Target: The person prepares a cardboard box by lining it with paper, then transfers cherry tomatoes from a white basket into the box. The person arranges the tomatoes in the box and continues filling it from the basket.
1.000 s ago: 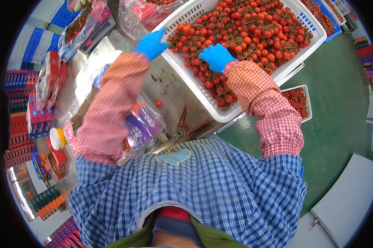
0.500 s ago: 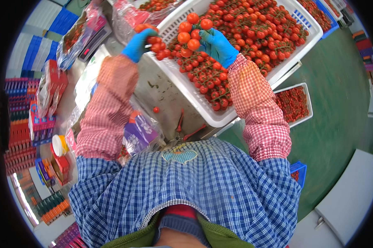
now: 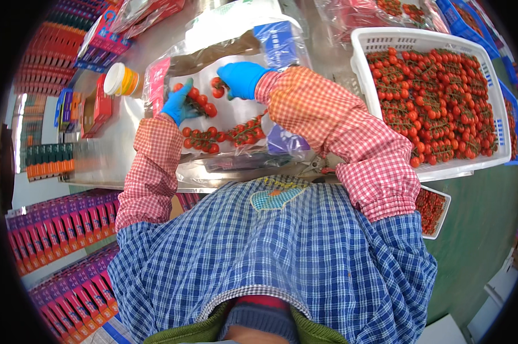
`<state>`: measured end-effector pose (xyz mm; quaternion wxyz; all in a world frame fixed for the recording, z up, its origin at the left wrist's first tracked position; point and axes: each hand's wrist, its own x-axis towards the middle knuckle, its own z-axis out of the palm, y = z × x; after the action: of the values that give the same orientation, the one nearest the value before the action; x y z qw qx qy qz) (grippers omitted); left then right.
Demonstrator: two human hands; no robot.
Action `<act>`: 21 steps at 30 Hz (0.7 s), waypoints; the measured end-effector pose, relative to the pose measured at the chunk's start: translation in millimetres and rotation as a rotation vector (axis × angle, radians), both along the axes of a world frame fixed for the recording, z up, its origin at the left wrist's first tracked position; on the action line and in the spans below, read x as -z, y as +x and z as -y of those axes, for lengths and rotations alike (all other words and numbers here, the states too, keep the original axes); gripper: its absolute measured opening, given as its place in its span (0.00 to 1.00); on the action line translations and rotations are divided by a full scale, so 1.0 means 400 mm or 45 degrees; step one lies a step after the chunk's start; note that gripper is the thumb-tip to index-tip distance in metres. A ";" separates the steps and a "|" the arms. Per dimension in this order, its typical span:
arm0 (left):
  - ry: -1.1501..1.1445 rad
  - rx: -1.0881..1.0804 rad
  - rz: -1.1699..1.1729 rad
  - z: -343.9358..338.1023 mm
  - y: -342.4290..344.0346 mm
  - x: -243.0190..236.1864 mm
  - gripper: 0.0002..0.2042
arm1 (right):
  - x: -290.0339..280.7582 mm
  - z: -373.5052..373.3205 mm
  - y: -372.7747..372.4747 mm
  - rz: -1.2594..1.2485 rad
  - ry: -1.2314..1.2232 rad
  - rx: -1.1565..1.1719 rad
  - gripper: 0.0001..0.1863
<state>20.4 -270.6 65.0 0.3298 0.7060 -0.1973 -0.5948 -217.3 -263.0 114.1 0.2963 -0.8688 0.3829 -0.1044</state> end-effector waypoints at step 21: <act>-0.967 1.877 0.962 -0.089 -0.370 0.080 0.28 | 0.006 -0.170 -0.829 0.422 -0.100 0.847 0.10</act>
<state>-127.6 -235.0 33.1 -0.0104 0.3928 -0.8762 -0.2790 -548.9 -194.8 111.7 0.2705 -0.6789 0.5868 -0.3488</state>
